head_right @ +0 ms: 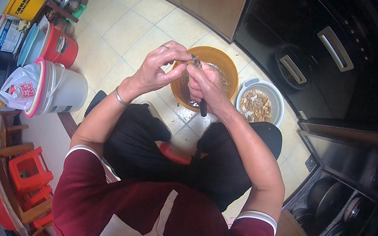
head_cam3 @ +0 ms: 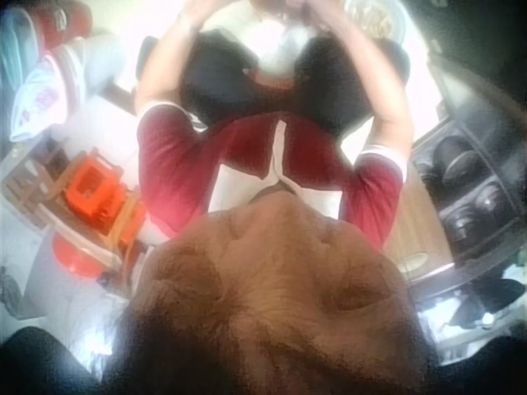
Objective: The person peels ginger roots by hand using a small knife, retrieving the roots from a bucket of water and placing the peeled pieces into a separate bowl.
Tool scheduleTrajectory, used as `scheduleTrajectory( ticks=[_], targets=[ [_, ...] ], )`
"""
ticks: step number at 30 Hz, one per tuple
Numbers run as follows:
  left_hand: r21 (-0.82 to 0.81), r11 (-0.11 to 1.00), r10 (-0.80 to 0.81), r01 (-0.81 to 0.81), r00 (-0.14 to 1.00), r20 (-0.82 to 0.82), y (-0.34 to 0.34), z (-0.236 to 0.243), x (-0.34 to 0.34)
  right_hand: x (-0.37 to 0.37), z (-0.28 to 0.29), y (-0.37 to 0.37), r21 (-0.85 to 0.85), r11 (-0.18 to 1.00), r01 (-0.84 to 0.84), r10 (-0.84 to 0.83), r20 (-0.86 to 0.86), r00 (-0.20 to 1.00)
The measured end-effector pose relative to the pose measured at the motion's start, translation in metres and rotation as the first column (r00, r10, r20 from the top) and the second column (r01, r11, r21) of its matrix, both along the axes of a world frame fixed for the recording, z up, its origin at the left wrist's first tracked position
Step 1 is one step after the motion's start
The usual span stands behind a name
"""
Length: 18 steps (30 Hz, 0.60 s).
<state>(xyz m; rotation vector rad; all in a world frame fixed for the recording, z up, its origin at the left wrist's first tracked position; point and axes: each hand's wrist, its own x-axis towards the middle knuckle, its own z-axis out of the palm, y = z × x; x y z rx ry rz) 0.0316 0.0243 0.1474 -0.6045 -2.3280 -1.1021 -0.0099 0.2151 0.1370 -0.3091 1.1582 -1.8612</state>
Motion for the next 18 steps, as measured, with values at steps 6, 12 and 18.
scheduleTrajectory(
  ticks=[6, 12, 18],
  targets=[
    [0.059, 0.996, -0.072, 0.074, 0.997, -0.029, 0.002, -0.009, -0.002, 0.0, -0.006, 0.001, -0.022, 1.0, -0.007, 0.005, -0.078, 0.997],
    [0.101, 0.995, -0.002, 0.003, 1.0, -0.005, 0.01, -0.011, 0.003, 0.003, -0.008, -0.003, 0.061, 0.992, 0.112, -0.086, -0.326, 0.941],
    [0.132, 0.989, 0.061, -0.062, 0.998, 0.011, 0.015, -0.012, 0.005, 0.004, -0.023, -0.008, 0.046, 0.973, 0.227, -0.169, -0.529, 0.832]
  ],
)
